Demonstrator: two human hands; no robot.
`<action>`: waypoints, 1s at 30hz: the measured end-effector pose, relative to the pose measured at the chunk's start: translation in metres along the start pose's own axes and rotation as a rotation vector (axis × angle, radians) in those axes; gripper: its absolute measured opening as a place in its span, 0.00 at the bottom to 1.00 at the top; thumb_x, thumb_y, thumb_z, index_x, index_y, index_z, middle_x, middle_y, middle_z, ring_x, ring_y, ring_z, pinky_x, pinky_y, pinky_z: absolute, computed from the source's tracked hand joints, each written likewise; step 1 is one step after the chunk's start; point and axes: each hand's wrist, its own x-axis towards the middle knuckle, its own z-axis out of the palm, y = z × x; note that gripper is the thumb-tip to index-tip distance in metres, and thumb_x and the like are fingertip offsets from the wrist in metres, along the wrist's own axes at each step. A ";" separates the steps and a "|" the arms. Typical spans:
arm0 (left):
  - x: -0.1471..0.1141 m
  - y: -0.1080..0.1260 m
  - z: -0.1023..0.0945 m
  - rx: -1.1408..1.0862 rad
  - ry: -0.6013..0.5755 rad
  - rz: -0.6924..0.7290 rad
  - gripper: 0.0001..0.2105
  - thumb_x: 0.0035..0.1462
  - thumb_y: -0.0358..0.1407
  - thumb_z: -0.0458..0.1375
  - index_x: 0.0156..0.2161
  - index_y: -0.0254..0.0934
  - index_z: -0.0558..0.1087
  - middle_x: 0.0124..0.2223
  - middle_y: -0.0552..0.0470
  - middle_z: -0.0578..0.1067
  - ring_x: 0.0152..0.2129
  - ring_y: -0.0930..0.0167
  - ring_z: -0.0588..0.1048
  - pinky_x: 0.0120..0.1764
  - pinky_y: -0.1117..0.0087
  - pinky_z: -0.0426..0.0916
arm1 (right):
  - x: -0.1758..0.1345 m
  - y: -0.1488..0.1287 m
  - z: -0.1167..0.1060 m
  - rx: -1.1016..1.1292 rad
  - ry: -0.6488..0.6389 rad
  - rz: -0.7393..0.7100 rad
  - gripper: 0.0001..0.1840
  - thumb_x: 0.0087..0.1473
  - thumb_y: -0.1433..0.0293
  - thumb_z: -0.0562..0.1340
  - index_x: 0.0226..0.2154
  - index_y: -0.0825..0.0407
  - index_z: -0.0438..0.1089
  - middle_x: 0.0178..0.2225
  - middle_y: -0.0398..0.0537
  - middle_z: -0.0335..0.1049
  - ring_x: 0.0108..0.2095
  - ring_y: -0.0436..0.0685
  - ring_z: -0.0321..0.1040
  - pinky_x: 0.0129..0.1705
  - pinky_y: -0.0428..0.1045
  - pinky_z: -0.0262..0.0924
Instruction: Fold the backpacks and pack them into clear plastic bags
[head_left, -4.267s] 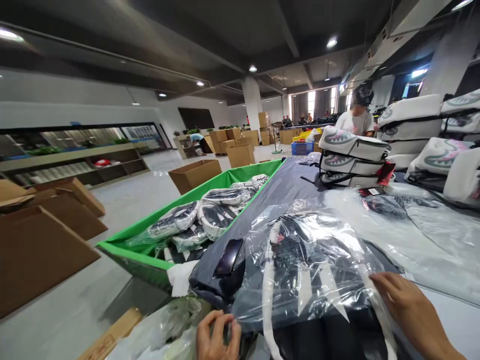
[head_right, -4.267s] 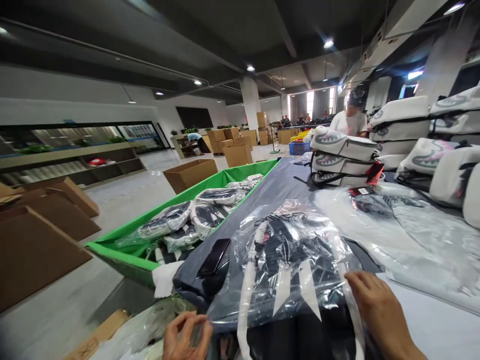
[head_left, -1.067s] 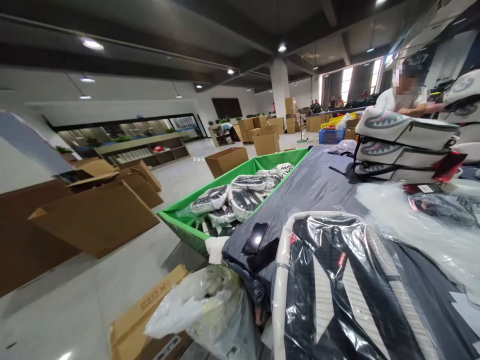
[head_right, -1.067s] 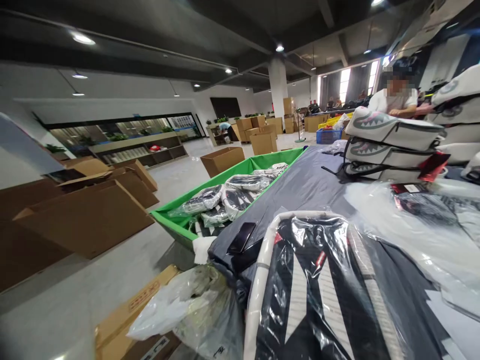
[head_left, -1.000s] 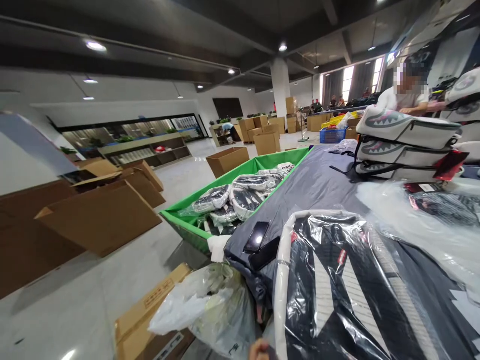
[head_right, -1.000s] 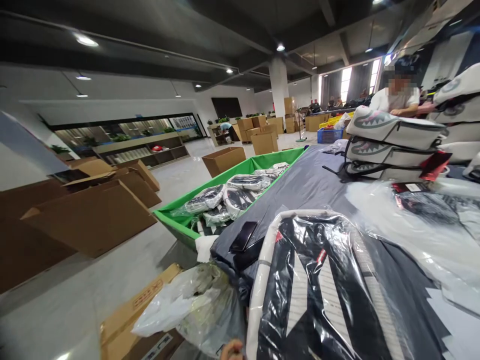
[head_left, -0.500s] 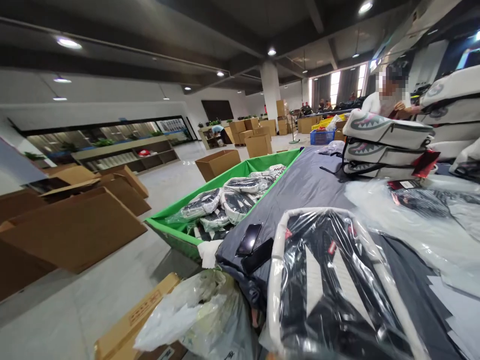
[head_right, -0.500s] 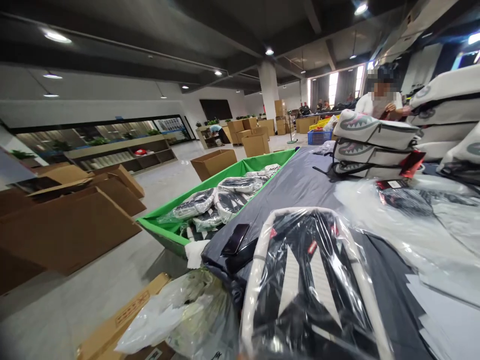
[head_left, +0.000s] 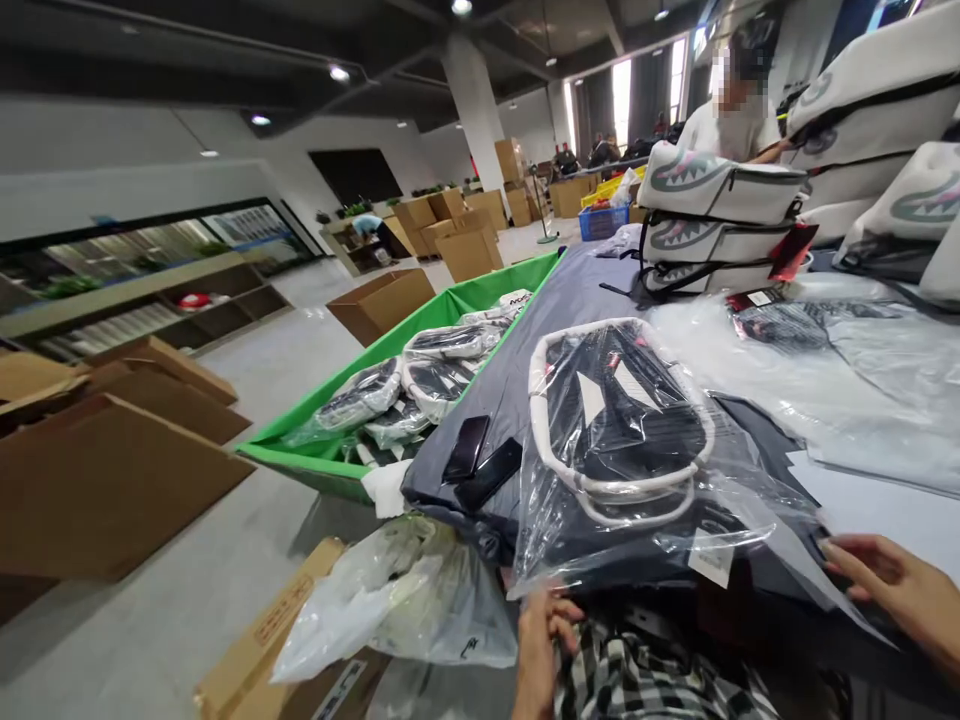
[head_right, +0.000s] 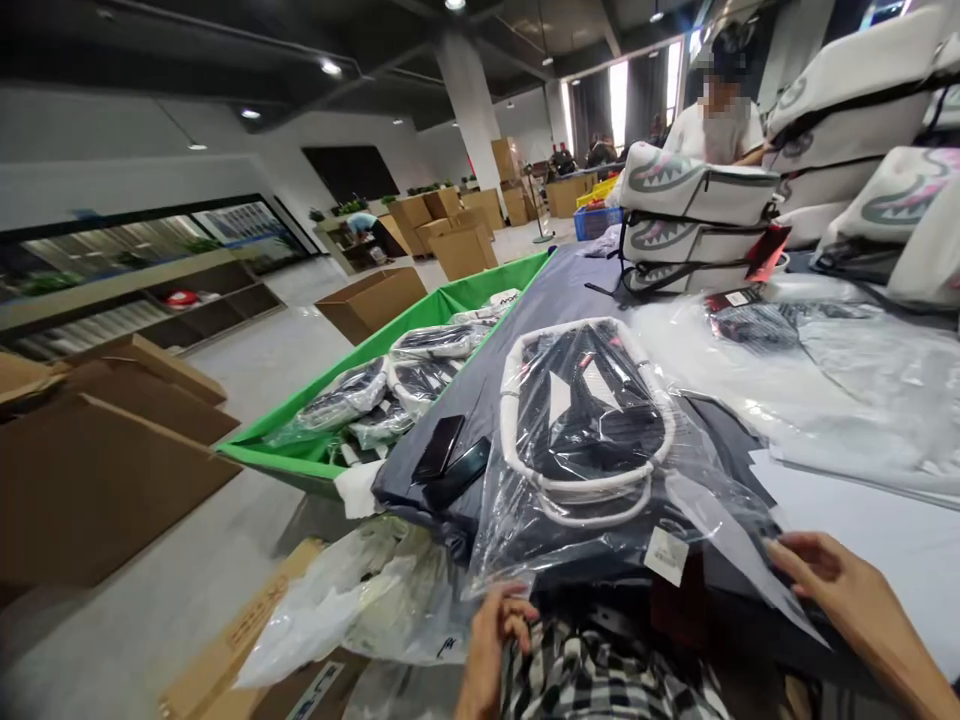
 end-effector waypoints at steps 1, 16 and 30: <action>-0.007 0.003 0.015 0.078 -0.136 0.063 0.29 0.57 0.62 0.50 0.38 0.36 0.78 0.30 0.45 0.79 0.23 0.66 0.76 0.33 0.64 0.72 | -0.011 -0.001 -0.003 0.012 -0.024 0.015 0.30 0.47 0.39 0.58 0.33 0.45 0.76 0.34 0.54 0.80 0.29 0.64 0.78 0.28 0.54 0.70; 0.004 0.062 0.158 0.098 -0.447 -0.007 0.12 0.39 0.35 0.72 0.33 0.34 0.79 0.31 0.53 0.76 0.27 0.71 0.70 0.35 0.70 0.65 | -0.032 -0.005 0.023 0.049 -0.202 -0.260 0.21 0.52 0.54 0.59 0.42 0.45 0.79 0.37 0.47 0.81 0.36 0.64 0.79 0.38 0.53 0.72; -0.020 0.077 0.167 -0.276 -0.645 -0.361 0.28 0.28 0.45 0.79 0.36 0.35 0.77 0.30 0.52 0.79 0.27 0.69 0.76 0.35 0.70 0.68 | -0.083 -0.023 0.045 0.430 -0.451 -0.035 0.31 0.45 0.43 0.67 0.39 0.51 0.81 0.38 0.50 0.81 0.41 0.67 0.77 0.45 0.54 0.72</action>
